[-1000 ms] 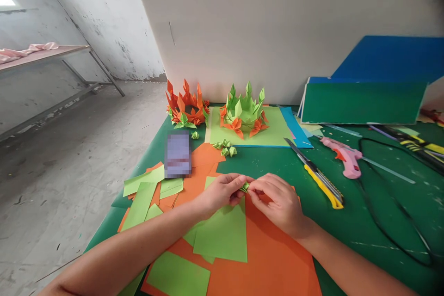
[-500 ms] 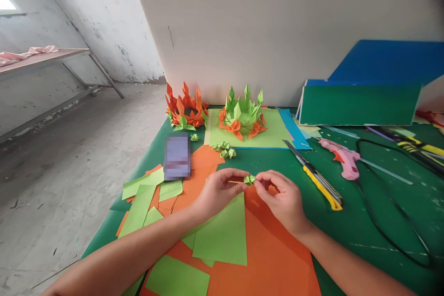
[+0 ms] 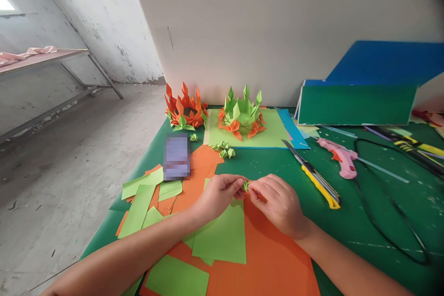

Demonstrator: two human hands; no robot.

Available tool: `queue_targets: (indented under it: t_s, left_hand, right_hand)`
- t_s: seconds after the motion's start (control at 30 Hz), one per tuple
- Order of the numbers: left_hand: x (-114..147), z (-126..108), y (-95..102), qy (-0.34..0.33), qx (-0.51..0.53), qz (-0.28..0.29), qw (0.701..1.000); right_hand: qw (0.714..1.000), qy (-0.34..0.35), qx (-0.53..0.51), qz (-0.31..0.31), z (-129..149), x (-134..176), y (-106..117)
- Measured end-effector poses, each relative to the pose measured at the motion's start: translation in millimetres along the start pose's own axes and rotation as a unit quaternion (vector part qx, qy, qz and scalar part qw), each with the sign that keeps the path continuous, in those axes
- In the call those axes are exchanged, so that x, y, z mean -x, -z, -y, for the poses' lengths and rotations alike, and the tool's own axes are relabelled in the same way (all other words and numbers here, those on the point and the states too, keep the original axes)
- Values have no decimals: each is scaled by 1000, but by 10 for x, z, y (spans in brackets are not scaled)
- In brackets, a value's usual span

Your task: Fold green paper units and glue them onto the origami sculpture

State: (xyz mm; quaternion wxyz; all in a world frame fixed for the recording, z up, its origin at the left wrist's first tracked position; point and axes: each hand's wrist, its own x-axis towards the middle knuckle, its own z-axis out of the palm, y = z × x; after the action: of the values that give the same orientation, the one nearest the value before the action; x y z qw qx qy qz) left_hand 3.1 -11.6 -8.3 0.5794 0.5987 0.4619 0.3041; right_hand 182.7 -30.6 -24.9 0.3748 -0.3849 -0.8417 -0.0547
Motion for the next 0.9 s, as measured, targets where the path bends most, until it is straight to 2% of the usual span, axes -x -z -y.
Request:
queue_targets:
  t_s: [0.17,0.27,0.4,0.63,0.77,0.9]
  left_hand:
    - [33,-16,32,15,-107,25,994]
    - [55,-41,39,3,-182,32,983]
    - [58,-95,39,-9,-239,36,970]
    - [62,-187,50,8,-240,39,970]
    - [32,-197,89,70,-204,87,973]
    - [13,-249,129,129,-182,139,965]
  right_hand:
    - [999,25,17,44,19,38,-33]
    - [997,-14,-40,67,33,24,-47]
    - [992,-56,-87,67,44,-4,-36]
    - [996,46,27,65,129,2,17]
    - [991,105,73,50,156,-12,72]
    - [985,155,58,44,146,-17,130]
